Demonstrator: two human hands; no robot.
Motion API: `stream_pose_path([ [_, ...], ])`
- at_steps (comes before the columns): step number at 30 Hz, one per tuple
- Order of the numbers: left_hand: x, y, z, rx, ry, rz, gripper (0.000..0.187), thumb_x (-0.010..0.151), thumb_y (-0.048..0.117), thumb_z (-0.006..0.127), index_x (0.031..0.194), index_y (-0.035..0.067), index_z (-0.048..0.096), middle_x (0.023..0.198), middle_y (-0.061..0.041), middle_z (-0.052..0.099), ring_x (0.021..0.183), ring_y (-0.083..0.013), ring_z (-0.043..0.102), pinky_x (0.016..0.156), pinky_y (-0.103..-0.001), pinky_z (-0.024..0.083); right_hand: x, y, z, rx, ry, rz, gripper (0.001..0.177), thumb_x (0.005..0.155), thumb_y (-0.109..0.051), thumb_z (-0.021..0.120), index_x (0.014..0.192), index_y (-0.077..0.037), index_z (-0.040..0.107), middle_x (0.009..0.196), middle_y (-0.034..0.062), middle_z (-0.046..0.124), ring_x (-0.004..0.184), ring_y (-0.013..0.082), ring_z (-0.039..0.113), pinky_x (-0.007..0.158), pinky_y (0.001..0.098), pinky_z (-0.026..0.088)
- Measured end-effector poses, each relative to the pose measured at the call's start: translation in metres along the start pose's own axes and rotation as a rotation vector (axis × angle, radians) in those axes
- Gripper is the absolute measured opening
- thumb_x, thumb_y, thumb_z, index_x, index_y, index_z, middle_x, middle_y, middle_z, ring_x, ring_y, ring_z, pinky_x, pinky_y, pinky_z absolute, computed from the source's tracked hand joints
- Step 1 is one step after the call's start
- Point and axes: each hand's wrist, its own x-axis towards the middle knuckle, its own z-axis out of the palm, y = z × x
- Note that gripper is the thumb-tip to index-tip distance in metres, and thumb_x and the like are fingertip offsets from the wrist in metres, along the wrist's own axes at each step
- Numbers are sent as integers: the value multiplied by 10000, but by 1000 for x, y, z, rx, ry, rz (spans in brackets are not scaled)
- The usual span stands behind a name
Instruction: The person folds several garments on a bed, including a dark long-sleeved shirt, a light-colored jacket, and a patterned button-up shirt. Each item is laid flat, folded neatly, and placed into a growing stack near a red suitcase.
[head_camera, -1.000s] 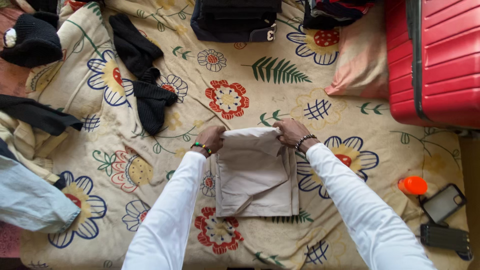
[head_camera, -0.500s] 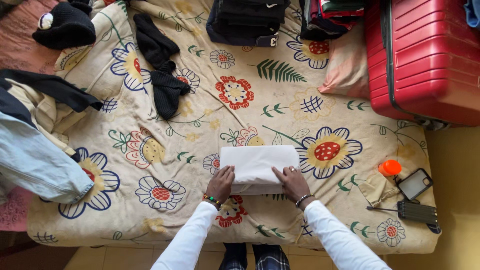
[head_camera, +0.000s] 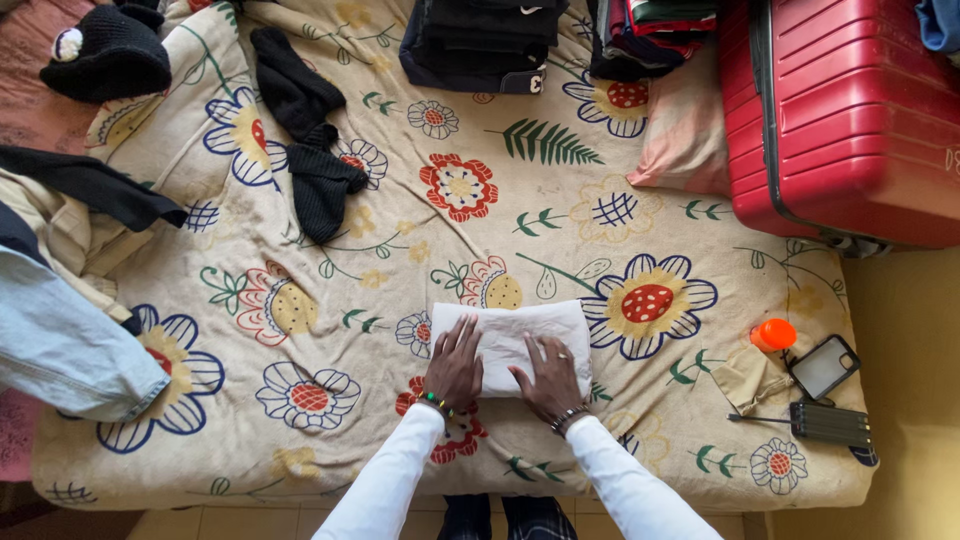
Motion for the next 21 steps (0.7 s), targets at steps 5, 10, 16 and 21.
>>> stream_pose_path([
  [5, 52, -28, 61, 87, 21, 0, 594, 1004, 231, 420, 1557, 16, 386, 1663, -151, 325, 1576, -284, 205, 1263, -453, 181, 65, 0, 67, 168, 40, -73, 640, 1058, -387, 424, 1540, 32, 397, 1632, 205, 378, 1549, 334, 292, 1234, 467, 227],
  [10, 47, -39, 101, 189, -97, -190, 705, 992, 344, 398, 1598, 17, 243, 1705, -118, 185, 1580, -259, 132, 1250, -471, 124, 73, 19, 108, -52, -53, -11, 710, 1030, -498, 376, 1574, -47, 311, 1668, 104, 280, 1562, 262, 196, 1226, 524, 125],
  [16, 35, -36, 108, 169, -99, -392, 853, 1001, 597, 356, 1609, 42, 133, 1707, -84, 110, 1574, -220, 59, 1246, -486, 56, 67, 61, 104, -152, -86, 122, 787, 1012, -584, 330, 1611, -88, 204, 1686, 78, 193, 1554, 233, 121, 1224, 524, 79],
  [21, 31, -37, 106, 178, -136, -421, 902, 983, 660, 330, 1623, 77, 77, 1714, -51, 60, 1572, -212, 24, 1242, -489, 36, 55, 94, 89, -163, -34, 270, 785, 1019, -615, 283, 1609, -105, 189, 1696, 89, 174, 1571, 226, 112, 1240, 500, 96],
])
